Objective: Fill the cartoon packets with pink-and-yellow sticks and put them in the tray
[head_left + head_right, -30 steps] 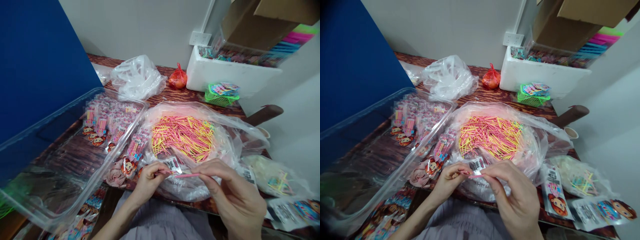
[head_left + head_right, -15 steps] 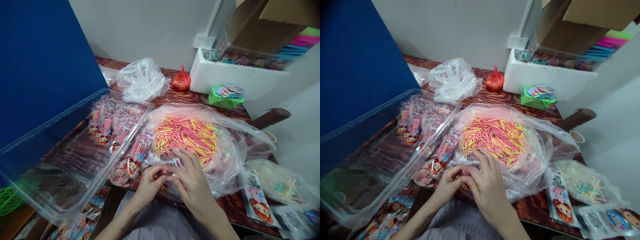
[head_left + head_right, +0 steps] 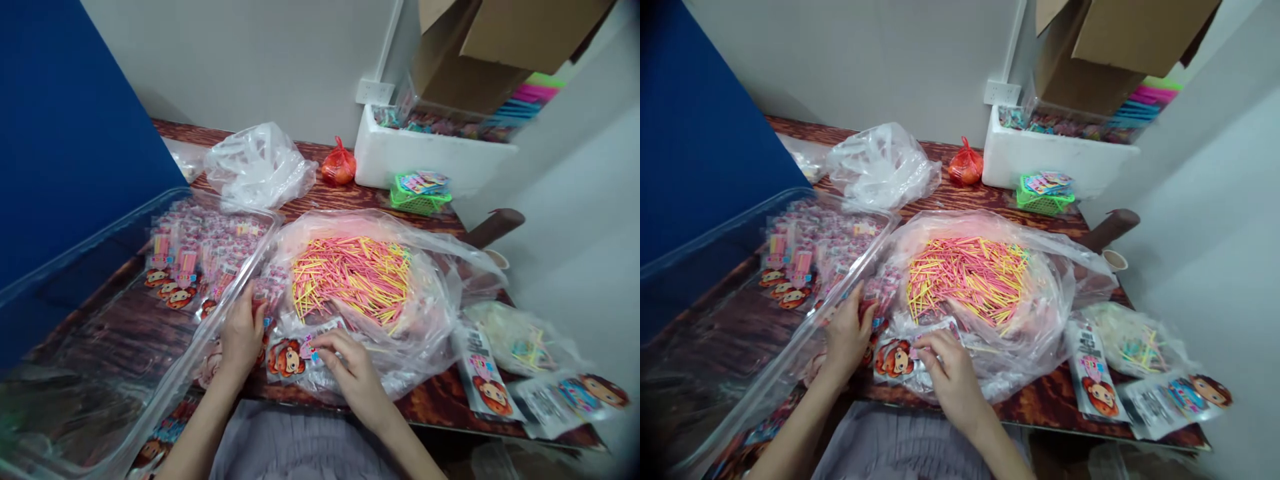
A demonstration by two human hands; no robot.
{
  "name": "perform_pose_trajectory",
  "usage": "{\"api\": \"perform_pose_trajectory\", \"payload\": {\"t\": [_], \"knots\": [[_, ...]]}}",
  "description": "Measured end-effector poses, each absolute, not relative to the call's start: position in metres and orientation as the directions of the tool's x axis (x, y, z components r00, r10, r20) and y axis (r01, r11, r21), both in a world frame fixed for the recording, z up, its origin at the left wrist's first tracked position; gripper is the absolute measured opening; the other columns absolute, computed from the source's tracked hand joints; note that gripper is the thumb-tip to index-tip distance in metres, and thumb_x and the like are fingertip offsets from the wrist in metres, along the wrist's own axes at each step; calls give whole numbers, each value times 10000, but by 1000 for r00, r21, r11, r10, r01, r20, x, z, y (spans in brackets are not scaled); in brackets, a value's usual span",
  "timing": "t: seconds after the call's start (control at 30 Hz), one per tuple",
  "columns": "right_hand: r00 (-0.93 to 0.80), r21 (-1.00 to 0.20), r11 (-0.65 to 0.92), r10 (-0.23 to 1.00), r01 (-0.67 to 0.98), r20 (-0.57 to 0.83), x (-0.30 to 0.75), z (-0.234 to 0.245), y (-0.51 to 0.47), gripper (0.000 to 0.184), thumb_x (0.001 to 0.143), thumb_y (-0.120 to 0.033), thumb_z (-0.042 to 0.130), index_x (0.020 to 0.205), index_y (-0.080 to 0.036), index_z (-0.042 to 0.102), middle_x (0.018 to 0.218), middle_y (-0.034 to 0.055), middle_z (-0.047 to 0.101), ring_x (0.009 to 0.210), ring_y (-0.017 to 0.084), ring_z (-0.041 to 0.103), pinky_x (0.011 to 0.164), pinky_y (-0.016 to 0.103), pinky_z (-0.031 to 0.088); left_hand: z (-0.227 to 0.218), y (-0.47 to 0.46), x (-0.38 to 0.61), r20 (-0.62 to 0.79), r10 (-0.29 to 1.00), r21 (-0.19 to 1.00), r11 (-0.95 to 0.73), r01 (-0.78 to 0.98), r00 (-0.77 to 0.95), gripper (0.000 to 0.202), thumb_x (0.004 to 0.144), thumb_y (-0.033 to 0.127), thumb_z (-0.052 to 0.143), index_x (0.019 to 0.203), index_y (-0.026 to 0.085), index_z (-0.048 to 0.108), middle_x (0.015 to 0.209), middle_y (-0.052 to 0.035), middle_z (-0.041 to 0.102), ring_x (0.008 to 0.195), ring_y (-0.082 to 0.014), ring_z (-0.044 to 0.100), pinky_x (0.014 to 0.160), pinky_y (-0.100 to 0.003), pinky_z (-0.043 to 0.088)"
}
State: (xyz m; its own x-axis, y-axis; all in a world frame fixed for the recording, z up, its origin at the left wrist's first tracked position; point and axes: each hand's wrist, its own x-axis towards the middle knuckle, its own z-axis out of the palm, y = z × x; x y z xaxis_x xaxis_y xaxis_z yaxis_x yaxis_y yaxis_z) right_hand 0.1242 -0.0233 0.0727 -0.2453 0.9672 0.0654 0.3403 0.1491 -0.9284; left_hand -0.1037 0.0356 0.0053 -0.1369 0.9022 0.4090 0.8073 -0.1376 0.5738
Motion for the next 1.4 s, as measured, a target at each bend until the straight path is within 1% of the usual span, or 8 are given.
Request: {"api": "perform_pose_trajectory", "payload": {"t": [0.17, 0.3, 0.37, 0.47, 0.53, 0.6, 0.93, 1.4], "knots": [[-98, -864, 136, 990, 485, 101, 172, 51, -4, 202, 949, -278, 491, 951, -197, 675, 918, 50, 689, 914, 197, 626, 828, 313, 460, 5, 35, -102, 417, 904, 473, -124, 872, -98, 611, 942, 394, 477, 1466, 112, 338, 1387, -223, 520, 1268, -377, 504, 1014, -532, 424], [108, -723, 46, 980, 689, 165, 218, 36, 35, 226, 936, -243, 445, 915, -172, 659, 914, 72, 691, 894, 212, 623, 815, 325, 459, 21, 14, -89, 463, 886, 463, -213, 860, -30, 580, 941, 351, 492, 1474, 193, 329, 1484, -168, 420, 1360, -341, 402, 1098, -529, 352], [88, -571, 27, 981, 821, 173, 228, 31, 55, 242, 928, -195, 426, 903, -166, 665, 925, 89, 692, 919, 219, 609, 845, 330, 440, 25, 6, -80, 478, 878, 483, -255, 838, -8, 508, 935, 312, 507, 1428, 241, 404, 1467, -129, 443, 1342, -317, 425, 1104, -519, 356], [48, -235, -13, 988, 972, 144, 223, 27, 78, 239, 929, -168, 433, 899, -148, 670, 959, 125, 674, 961, 241, 564, 859, 339, 405, 23, 1, -69, 464, 885, 530, -307, 791, 33, 409, 932, 276, 508, 1341, 274, 502, 1434, -94, 480, 1316, -296, 456, 1090, -509, 384], [20, -39, -16, 993, 999, 117, 215, 27, 87, 202, 919, -170, 466, 928, -130, 664, 997, 146, 654, 978, 260, 535, 841, 348, 390, 20, 1, -65, 438, 897, 567, -322, 759, 53, 372, 935, 267, 502, 1306, 275, 530, 1436, -86, 478, 1318, -286, 457, 1086, -499, 395], [-25, 56, 21, 996, 998, 83, 208, 28, 92, 185, 899, -144, 487, 952, -118, 662, 1018, 155, 641, 983, 271, 522, 818, 353, 379, 18, 2, -65, 412, 909, 598, -324, 733, 65, 349, 938, 266, 498, 1285, 268, 540, 1430, -87, 481, 1314, -276, 463, 1078, -486, 407], [-91, 86, 89, 996, 992, 15, 204, 22, 101, 233, 893, -64, 435, 987, -88, 647, 1025, 182, 629, 982, 288, 514, 799, 370, 344, 21, 9, -69, 405, 914, 658, -311, 686, 26, 286, 942, 256, 499, 1214, 247, 585, 1368, -91, 529, 1266, -263, 504, 1062, -481, 420], [-4, -126, 5, 1000, 992, 8, 232, 45, 121, 209, 947, -211, 425, 869, -185, 617, 747, 62, 682, 672, 185, 578, 599, 286, 244, 30, 2, -60, 373, 926, 704, -319, 635, 51, 276, 938, 230, 502, 1189, 250, 614, 1308, -79, 564, 1222, -242, 540, 1034, -419, 450]]}}
